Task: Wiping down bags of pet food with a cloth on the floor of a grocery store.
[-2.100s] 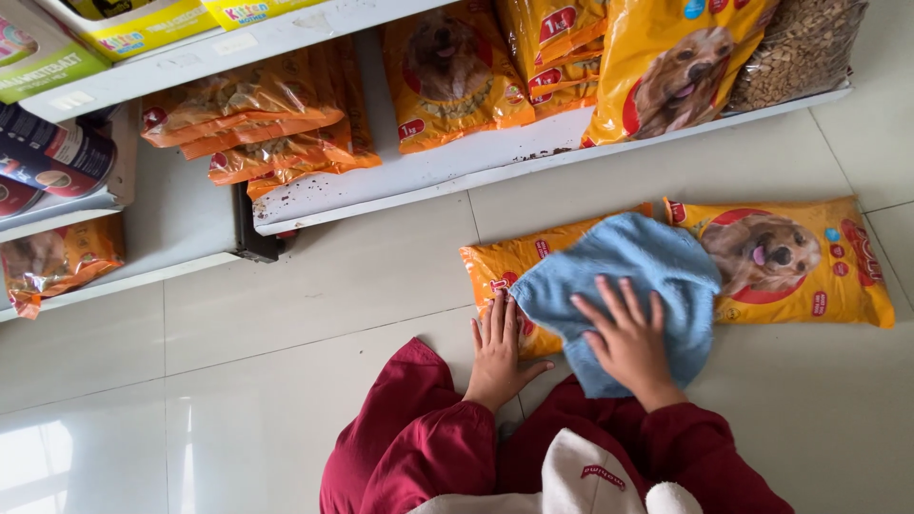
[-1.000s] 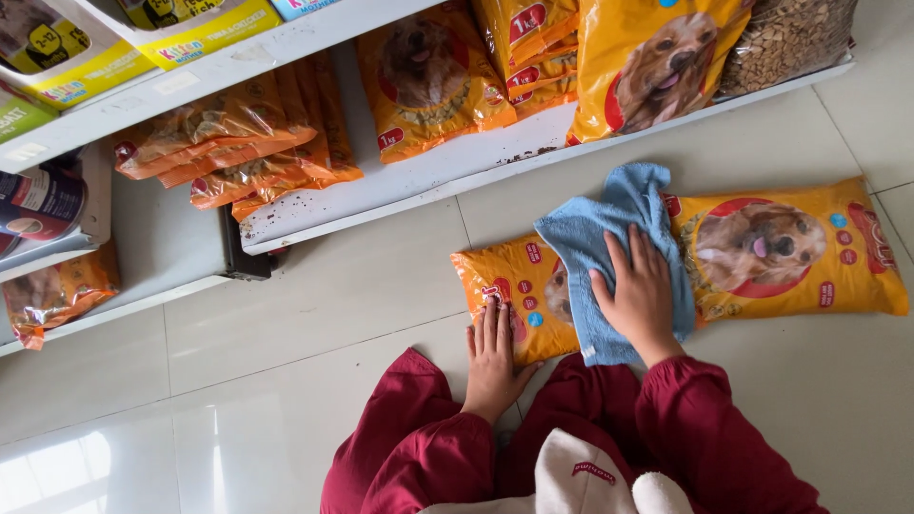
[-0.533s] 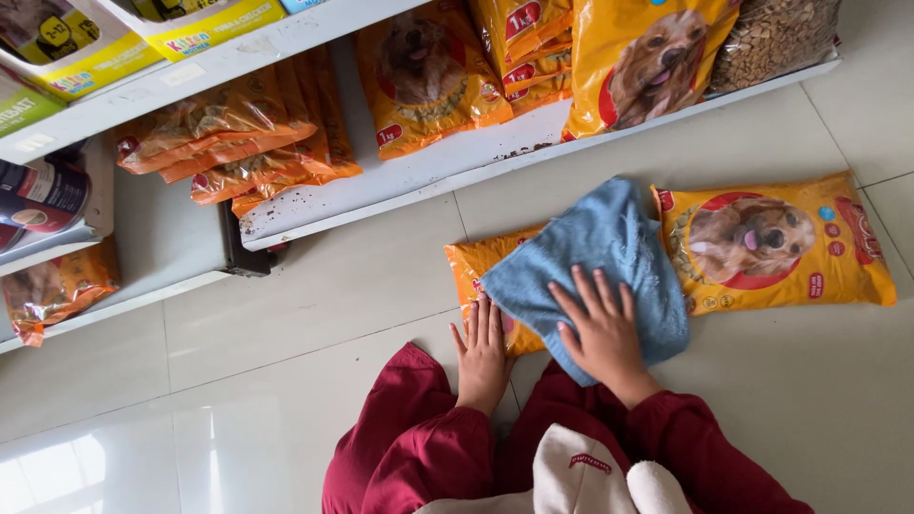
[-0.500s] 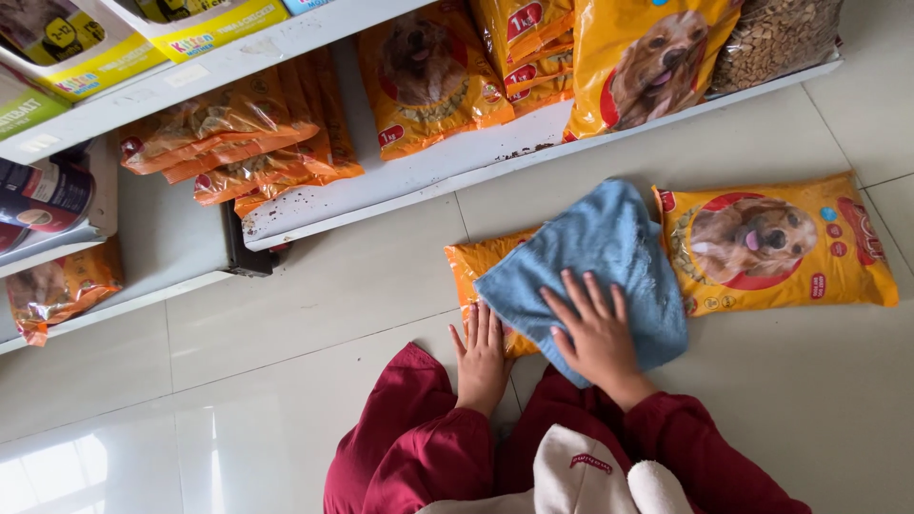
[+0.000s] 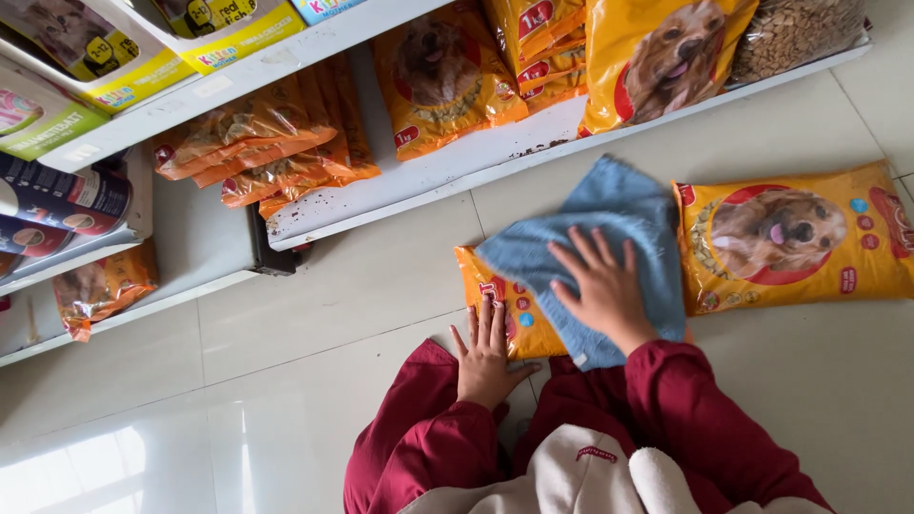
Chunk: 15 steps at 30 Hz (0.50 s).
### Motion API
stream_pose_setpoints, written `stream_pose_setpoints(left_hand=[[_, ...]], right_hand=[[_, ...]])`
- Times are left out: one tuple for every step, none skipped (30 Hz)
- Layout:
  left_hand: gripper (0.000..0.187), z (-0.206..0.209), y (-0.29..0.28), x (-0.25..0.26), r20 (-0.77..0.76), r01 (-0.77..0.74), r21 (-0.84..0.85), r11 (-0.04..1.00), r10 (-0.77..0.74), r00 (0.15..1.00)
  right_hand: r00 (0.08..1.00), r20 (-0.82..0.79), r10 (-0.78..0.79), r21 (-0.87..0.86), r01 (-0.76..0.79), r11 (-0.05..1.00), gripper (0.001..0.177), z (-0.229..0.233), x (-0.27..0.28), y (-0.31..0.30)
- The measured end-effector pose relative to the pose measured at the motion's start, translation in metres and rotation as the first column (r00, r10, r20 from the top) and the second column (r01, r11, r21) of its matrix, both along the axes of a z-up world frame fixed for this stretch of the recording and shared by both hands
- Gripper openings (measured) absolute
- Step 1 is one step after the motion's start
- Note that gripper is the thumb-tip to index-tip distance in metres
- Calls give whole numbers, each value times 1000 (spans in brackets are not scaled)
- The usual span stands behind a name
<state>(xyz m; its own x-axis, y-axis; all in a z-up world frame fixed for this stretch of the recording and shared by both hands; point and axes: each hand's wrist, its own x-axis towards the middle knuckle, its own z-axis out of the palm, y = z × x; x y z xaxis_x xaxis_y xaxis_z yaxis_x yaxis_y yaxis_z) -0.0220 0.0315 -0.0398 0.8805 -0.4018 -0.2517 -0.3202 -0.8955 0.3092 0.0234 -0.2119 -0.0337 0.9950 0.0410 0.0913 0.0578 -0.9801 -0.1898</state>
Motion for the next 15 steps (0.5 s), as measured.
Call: stream_pose_setpoints(left_hand=[[130, 3, 0, 0, 1, -2, 3, 1000, 2, 1000], [132, 6, -1, 0, -6, -3, -10, 1000, 3, 1000], [134, 9, -1, 1, -13, -4, -24, 1000, 4, 1000], [134, 9, 1, 1, -11, -8, -21, 1000, 7, 1000], [131, 9, 0, 1, -1, -14, -44, 999, 14, 1000], [128, 8, -1, 0, 8, -20, -67, 998, 21, 1000], [128, 6, -1, -1, 8, -18, -69, 997, 19, 1000], [124, 3, -1, -2, 26, -12, -75, 997, 14, 1000], [121, 1, 1, -1, 46, -6, -77, 997, 9, 999], [121, -1, 1, -1, 48, -4, -74, 997, 7, 999], [122, -2, 1, -1, 38, -3, -71, 997, 6, 999], [124, -4, 2, 0, 27, -2, -68, 998, 4, 1000], [124, -2, 1, 0, 31, -2, -65, 998, 4, 999], [122, -1, 0, 1, 21, -3, -71, 997, 5, 1000], [120, 1, 1, 1, 7, -2, -76, 997, 3, 1000]], right_hand=[[1000, 1, 2, 3, -2, 1000, 66, -2, 3, -8], [997, 45, -68, 7, 67, 998, 63, -5, 5, -17], [987, 89, -137, 13, 136, 991, 59, -7, 9, -25], [987, 91, -134, 15, 133, 991, 59, -4, 12, -28], [972, 10, -236, 109, 234, 966, 60, -1, 15, -34], [941, -79, -328, 192, 337, 922, 61, 2, 17, -41], [941, -79, -330, 191, 339, 921, 61, -7, 18, -46], [917, -119, -381, 226, 398, 889, 65, -15, 19, -51], [890, -160, -427, 263, 455, 850, 68, -25, 22, -54], [890, -160, -428, 267, 456, 849, 68, -35, 24, -55], [891, -101, -442, 216, 453, 865, 63, -46, 27, -56], [891, -41, -452, 163, 452, 877, 57, -56, 31, -57], [892, -39, -451, 168, 451, 877, 57, -57, 33, -57], [895, -11, -446, 134, 443, 886, 52, -58, 35, -57], [897, 14, -441, 100, 438, 893, 48, -60, 35, -55]])
